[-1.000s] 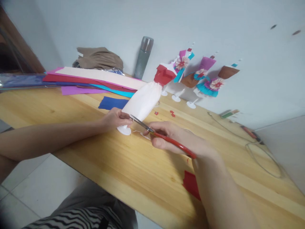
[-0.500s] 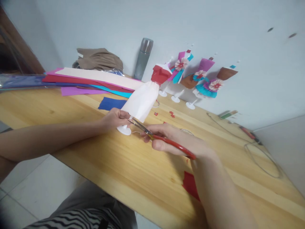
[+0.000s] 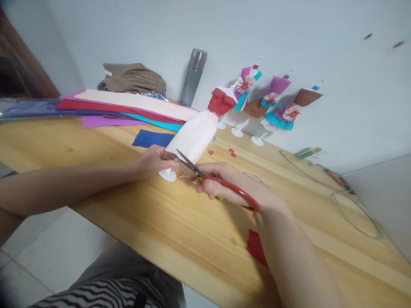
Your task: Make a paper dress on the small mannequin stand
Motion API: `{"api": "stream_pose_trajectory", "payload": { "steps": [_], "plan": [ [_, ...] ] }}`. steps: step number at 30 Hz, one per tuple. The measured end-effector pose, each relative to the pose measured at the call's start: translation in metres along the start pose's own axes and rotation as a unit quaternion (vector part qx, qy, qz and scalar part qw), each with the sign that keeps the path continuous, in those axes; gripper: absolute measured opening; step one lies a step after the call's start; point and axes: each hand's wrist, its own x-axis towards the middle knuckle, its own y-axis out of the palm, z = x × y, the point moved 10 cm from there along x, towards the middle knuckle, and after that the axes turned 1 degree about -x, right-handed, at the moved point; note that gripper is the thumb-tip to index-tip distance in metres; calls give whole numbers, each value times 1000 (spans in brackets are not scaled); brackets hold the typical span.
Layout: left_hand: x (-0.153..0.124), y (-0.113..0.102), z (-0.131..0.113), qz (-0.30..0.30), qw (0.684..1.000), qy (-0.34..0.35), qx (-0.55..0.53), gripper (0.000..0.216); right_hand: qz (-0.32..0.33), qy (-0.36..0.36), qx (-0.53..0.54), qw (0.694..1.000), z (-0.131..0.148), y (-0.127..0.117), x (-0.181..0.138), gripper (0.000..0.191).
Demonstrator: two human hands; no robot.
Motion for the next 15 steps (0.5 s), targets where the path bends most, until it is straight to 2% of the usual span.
{"api": "stream_pose_trajectory", "payload": {
  "steps": [15],
  "plan": [
    [0, -1, -2, -4, 1000, -10, -6, 21, 5, -25, -22, 999, 9, 2, 1, 59]
  ]
}}
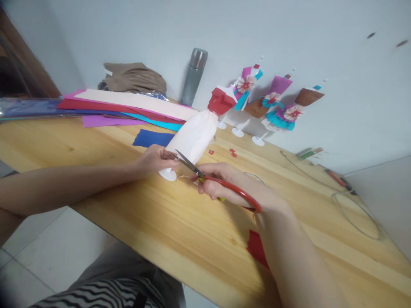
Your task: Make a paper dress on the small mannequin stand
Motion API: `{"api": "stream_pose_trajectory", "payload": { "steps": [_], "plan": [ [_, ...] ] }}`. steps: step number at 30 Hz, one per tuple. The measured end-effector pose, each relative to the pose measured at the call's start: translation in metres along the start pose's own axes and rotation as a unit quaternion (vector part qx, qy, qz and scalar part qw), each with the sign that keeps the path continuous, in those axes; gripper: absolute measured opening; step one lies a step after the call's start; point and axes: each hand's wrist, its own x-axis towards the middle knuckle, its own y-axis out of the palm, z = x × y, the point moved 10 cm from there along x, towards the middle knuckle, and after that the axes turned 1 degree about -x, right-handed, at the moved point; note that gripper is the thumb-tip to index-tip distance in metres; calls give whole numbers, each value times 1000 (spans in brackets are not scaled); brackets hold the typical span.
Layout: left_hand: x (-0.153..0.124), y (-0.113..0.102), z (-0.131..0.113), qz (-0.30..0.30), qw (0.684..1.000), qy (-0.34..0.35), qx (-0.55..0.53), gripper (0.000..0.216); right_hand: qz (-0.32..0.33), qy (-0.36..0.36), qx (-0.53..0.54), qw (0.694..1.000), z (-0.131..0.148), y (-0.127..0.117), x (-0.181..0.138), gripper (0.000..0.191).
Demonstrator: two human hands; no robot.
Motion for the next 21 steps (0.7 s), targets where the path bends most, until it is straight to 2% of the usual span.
{"api": "stream_pose_trajectory", "payload": {
  "steps": [9, 21],
  "plan": [
    [-1, -2, 0, -10, 1000, -10, 4, 17, -13, 72, 24, 997, -21, -3, -7, 57],
    [-1, -3, -1, -4, 1000, 4, 25, 24, 1, 40, 17, 999, -20, -4, -7, 61]
  ]
}}
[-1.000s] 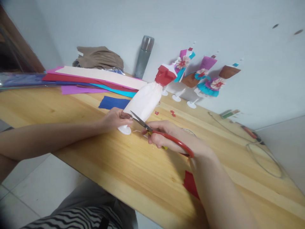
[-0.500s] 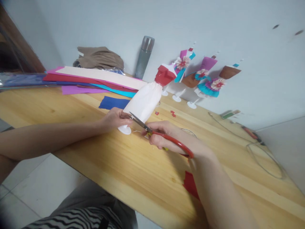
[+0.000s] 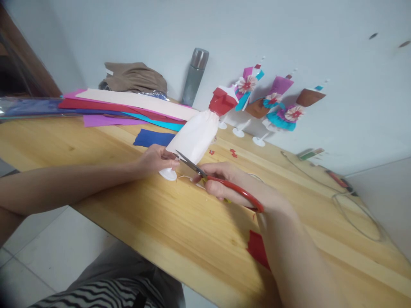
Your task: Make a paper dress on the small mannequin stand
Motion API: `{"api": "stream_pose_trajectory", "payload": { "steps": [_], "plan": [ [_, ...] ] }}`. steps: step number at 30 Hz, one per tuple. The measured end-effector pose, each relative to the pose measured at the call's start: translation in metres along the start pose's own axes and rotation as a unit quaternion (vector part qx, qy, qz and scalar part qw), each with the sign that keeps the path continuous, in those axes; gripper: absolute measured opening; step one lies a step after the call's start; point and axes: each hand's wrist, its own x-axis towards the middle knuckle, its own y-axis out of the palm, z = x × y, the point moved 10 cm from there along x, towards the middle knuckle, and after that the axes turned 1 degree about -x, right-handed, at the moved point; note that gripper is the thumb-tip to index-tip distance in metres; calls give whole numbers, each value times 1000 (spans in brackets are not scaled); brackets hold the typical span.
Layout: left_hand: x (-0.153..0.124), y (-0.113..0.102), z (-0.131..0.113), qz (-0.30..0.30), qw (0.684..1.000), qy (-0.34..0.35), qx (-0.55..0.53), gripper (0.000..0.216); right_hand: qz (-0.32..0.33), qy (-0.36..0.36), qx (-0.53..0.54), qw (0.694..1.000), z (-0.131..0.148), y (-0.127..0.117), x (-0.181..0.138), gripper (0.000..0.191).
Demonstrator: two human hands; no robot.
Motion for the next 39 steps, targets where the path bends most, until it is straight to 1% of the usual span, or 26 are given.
{"api": "stream_pose_trajectory", "payload": {
  "steps": [5, 9, 12, 17, 24, 30, 39],
  "plan": [
    [0, 1, 0, 0, 1000, -6, -16, 22, 10, 11, -10, 1000, -1, 1, -3, 61],
    [0, 0, 2, -6, 1000, -1, -2, 27, -6, 14, -13, 1000, 2, -1, 0, 61],
    [1, -1, 4, -8, 1000, 1, 6, 27, -5, 10, -5, 1000, 5, 0, 2, 61],
    [0, -1, 2, -6, 1000, -4, -12, 23, 0, 16, 5, 1000, 5, 1, 2, 66],
    [-2, 0, -1, -4, 1000, -10, -12, 18, 1, -2, 4, 1000, 12, 1, 4, 64],
    [-1, -1, -2, -6, 1000, 0, 9, 23, 1, 4, -12, 1000, 12, 0, 4, 62],
    [-2, -2, -1, -10, 1000, -7, 14, 24, -16, 10, -7, 1000, 17, -1, 7, 62]
  ]
}}
